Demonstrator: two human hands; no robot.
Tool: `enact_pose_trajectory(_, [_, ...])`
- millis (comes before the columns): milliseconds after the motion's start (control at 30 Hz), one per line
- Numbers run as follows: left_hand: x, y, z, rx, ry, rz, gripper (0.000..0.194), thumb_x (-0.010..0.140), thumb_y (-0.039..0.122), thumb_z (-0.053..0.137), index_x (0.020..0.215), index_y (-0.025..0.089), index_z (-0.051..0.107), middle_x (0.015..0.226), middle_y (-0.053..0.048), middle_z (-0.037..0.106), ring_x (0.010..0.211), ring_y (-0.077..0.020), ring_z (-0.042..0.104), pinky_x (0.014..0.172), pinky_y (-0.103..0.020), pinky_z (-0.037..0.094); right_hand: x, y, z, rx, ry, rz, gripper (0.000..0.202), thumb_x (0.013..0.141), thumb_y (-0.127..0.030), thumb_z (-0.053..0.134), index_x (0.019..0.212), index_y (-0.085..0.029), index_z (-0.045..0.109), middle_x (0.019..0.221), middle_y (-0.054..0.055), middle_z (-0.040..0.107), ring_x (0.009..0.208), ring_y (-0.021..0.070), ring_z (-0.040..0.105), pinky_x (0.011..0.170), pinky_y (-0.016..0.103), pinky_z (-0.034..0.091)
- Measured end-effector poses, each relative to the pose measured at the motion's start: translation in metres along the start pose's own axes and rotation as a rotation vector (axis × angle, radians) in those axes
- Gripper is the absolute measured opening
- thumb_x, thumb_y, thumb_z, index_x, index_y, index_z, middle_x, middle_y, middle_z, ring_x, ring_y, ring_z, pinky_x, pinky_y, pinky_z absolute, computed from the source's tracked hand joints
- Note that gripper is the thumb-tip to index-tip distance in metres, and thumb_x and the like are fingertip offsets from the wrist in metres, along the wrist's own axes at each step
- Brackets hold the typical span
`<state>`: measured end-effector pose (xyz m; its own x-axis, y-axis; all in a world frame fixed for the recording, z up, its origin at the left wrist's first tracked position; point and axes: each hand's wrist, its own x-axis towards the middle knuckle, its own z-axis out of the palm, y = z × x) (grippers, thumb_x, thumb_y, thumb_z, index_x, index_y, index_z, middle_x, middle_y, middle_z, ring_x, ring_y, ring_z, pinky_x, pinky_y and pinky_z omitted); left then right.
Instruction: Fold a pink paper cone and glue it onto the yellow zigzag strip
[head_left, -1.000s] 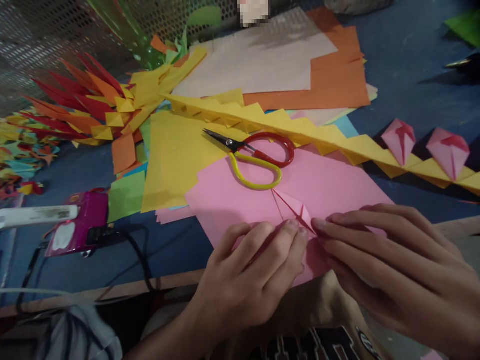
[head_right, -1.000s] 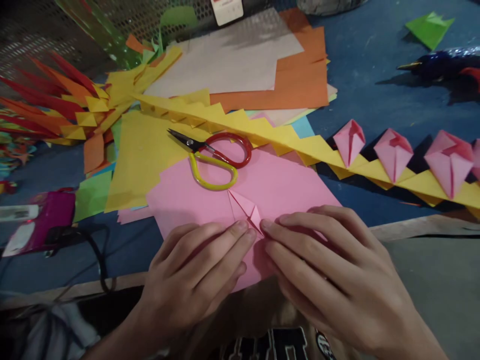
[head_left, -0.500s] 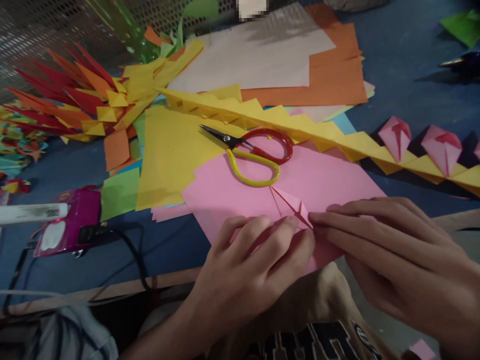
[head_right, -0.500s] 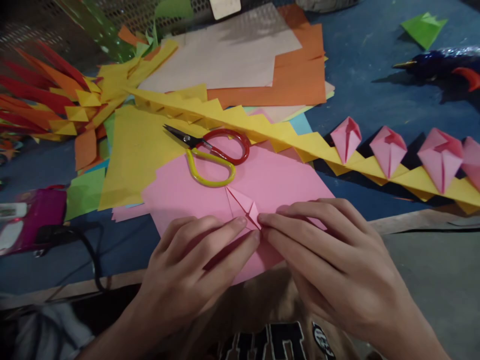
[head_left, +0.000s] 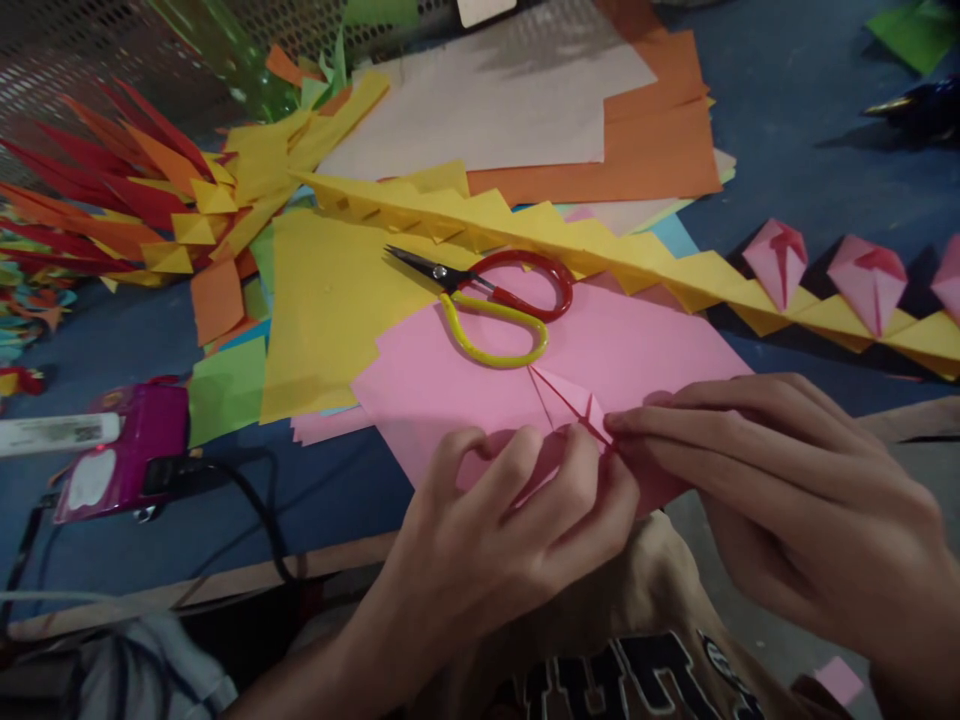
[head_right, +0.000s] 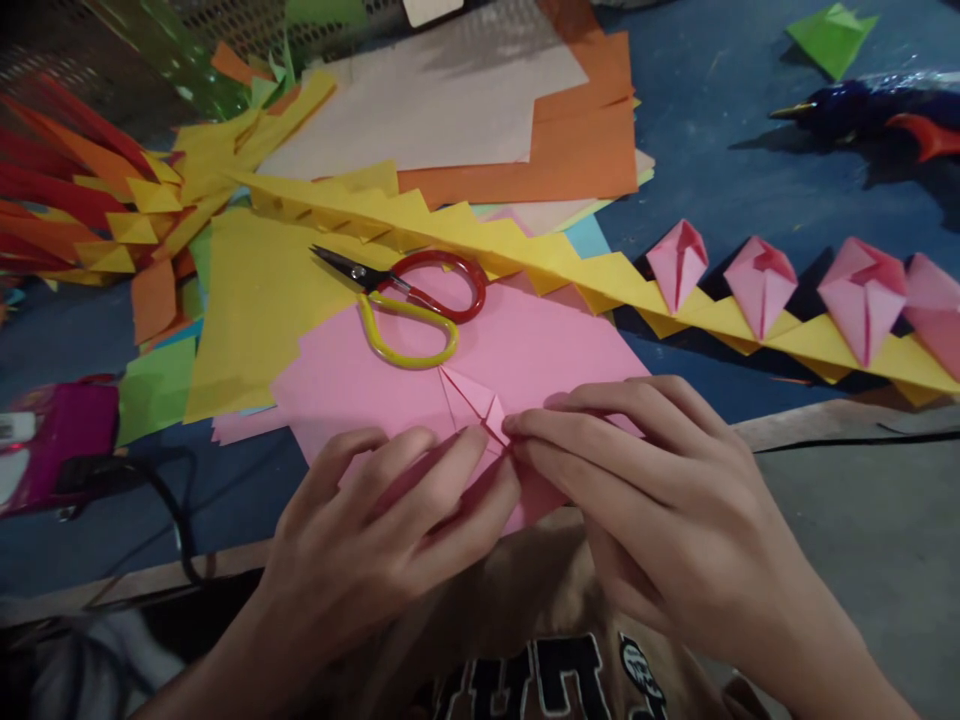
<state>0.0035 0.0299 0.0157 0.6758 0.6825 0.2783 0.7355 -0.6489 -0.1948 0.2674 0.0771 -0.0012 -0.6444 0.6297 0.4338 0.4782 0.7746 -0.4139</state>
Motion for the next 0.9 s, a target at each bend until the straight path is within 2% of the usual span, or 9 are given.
enact_pose_trajectory(133, [-0.001, -0.002, 0.002, -0.025, 0.048, -0.005, 0.034, 0.107, 0.029, 0.072, 0.141, 0.034, 0.074, 0.14, 0.005, 0.077, 0.122, -0.0243, 0.065, 0.097, -0.045, 0.051, 0.0, 0.0, 0.0, 0.008, -0.006, 0.004, 0.056, 0.09, 0.006, 0.052, 0.137, -0.019, 0.072, 0.145, 0.001, 0.074, 0.129, 0.0261, 0.066, 0.106, 0.048, 0.055])
enact_pose_trajectory(300, [-0.001, -0.004, -0.001, 0.038, 0.015, 0.031, 0.038, 0.106, 0.031, 0.075, 0.144, 0.034, 0.073, 0.144, 0.005, 0.074, 0.12, -0.0259, 0.068, 0.09, -0.044, 0.054, -0.001, 0.001, 0.002, 0.011, -0.008, -0.002, 0.06, 0.088, 0.007, 0.052, 0.14, -0.019, 0.07, 0.147, 0.0, 0.072, 0.131, 0.0264, 0.064, 0.107, 0.049, 0.054])
enact_pose_trajectory(500, [-0.005, -0.003, 0.001, 0.038, 0.018, 0.044, 0.054, 0.103, 0.028, 0.078, 0.151, 0.049, 0.064, 0.146, 0.005, 0.072, 0.121, -0.0299, 0.069, 0.09, -0.044, 0.058, 0.0, 0.002, 0.004, -0.028, -0.003, -0.008, 0.058, 0.09, 0.007, 0.052, 0.139, -0.018, 0.07, 0.143, 0.001, 0.074, 0.128, 0.0255, 0.065, 0.107, 0.048, 0.053])
enact_pose_trajectory(600, [-0.008, -0.006, 0.0, -0.022, 0.053, 0.017, 0.057, 0.105, 0.029, 0.077, 0.155, 0.051, 0.06, 0.145, 0.006, 0.073, 0.124, -0.0289, 0.069, 0.095, -0.045, 0.059, -0.001, 0.004, 0.005, -0.034, 0.01, -0.024, 0.056, 0.092, 0.006, 0.051, 0.139, -0.019, 0.07, 0.143, 0.001, 0.074, 0.129, 0.0251, 0.064, 0.108, 0.047, 0.052])
enact_pose_trajectory(667, [-0.009, -0.013, -0.002, -0.185, 0.075, -0.026, 0.053, 0.109, 0.024, 0.069, 0.157, 0.043, 0.058, 0.145, 0.005, 0.074, 0.129, -0.0257, 0.068, 0.103, -0.043, 0.059, -0.002, 0.006, 0.007, -0.04, 0.014, -0.04, 0.053, 0.094, 0.004, 0.052, 0.139, -0.019, 0.07, 0.143, 0.001, 0.074, 0.129, 0.0249, 0.064, 0.107, 0.046, 0.052])
enact_pose_trajectory(767, [-0.006, -0.025, -0.007, -0.383, 0.12, -0.127, 0.041, 0.113, 0.012, 0.056, 0.152, 0.023, 0.062, 0.144, -0.004, 0.076, 0.134, -0.0225, 0.067, 0.114, -0.041, 0.056, -0.001, 0.006, 0.008, -0.067, 0.018, -0.068, 0.047, 0.097, 0.003, 0.052, 0.135, -0.019, 0.071, 0.141, 0.001, 0.075, 0.126, 0.0251, 0.064, 0.105, 0.045, 0.051])
enact_pose_trajectory(833, [-0.002, -0.03, -0.006, -0.345, 0.079, -0.128, 0.038, 0.114, 0.014, 0.054, 0.151, 0.019, 0.063, 0.149, -0.004, 0.074, 0.136, -0.025, 0.066, 0.114, -0.044, 0.055, 0.0, 0.004, 0.009, -0.126, 0.031, -0.107, 0.045, 0.097, 0.004, 0.054, 0.132, -0.017, 0.072, 0.138, 0.001, 0.076, 0.123, 0.0263, 0.065, 0.103, 0.047, 0.05])
enact_pose_trajectory(900, [0.001, -0.031, -0.004, -0.272, 0.005, -0.057, 0.038, 0.116, 0.023, 0.055, 0.153, 0.02, 0.062, 0.155, -0.002, 0.071, 0.139, -0.0279, 0.065, 0.11, -0.047, 0.055, 0.0, 0.001, 0.01, -0.21, 0.034, -0.157, 0.046, 0.095, 0.006, 0.055, 0.133, -0.014, 0.072, 0.138, 0.003, 0.077, 0.121, 0.0285, 0.065, 0.102, 0.049, 0.05])
